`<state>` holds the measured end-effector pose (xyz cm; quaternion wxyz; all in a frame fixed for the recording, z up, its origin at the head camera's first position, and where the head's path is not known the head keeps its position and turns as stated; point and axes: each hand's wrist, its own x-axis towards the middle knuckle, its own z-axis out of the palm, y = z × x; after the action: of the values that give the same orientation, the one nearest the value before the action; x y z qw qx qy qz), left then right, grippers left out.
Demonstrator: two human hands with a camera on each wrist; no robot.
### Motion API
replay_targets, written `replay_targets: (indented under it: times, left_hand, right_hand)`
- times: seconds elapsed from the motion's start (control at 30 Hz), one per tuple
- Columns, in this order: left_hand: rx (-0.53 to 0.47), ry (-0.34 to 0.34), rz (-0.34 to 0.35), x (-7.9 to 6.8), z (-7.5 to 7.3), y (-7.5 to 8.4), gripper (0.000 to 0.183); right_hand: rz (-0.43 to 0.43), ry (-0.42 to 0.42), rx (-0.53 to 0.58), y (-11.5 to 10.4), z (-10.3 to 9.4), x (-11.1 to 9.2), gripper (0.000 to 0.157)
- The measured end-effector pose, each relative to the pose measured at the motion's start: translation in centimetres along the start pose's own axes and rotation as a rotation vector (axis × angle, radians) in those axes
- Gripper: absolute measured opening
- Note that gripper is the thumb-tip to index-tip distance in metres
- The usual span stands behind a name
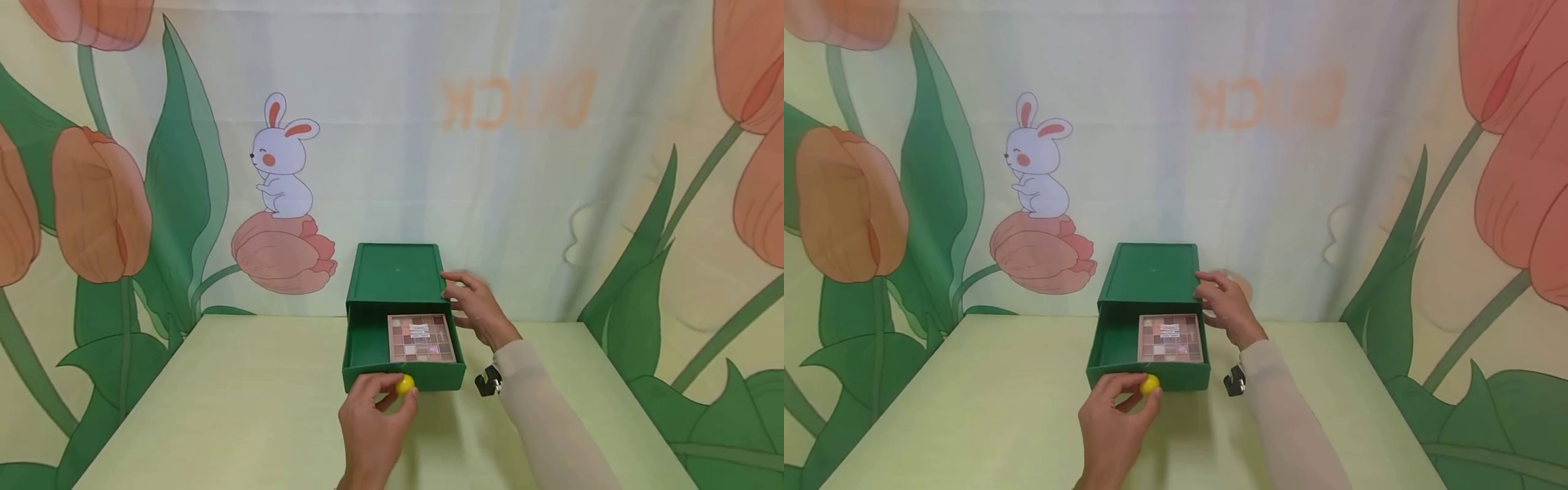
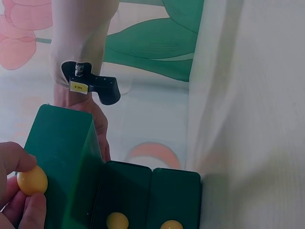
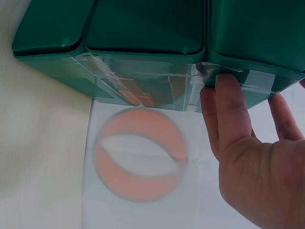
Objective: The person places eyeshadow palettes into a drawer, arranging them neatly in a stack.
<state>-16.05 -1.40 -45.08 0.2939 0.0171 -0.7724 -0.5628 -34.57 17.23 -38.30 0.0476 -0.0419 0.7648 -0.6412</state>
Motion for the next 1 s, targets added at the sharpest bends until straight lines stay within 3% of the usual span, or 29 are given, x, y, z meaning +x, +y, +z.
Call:
replay_targets:
  times: [0.4,1.0]
  left_hand:
    - [-0.018,0.005,0.098,1.9,0.8,-0.5,0.02]
    - [-0.016,0.009,0.149,6.0,2.0,-1.7,0.021]
  right_hand:
    - [0.005,0.019,-0.013,-0.3,-0.6,0.1,0.054]
    - [0.015,0.005,-0.025,0.0,-0.2,0.2,0.053]
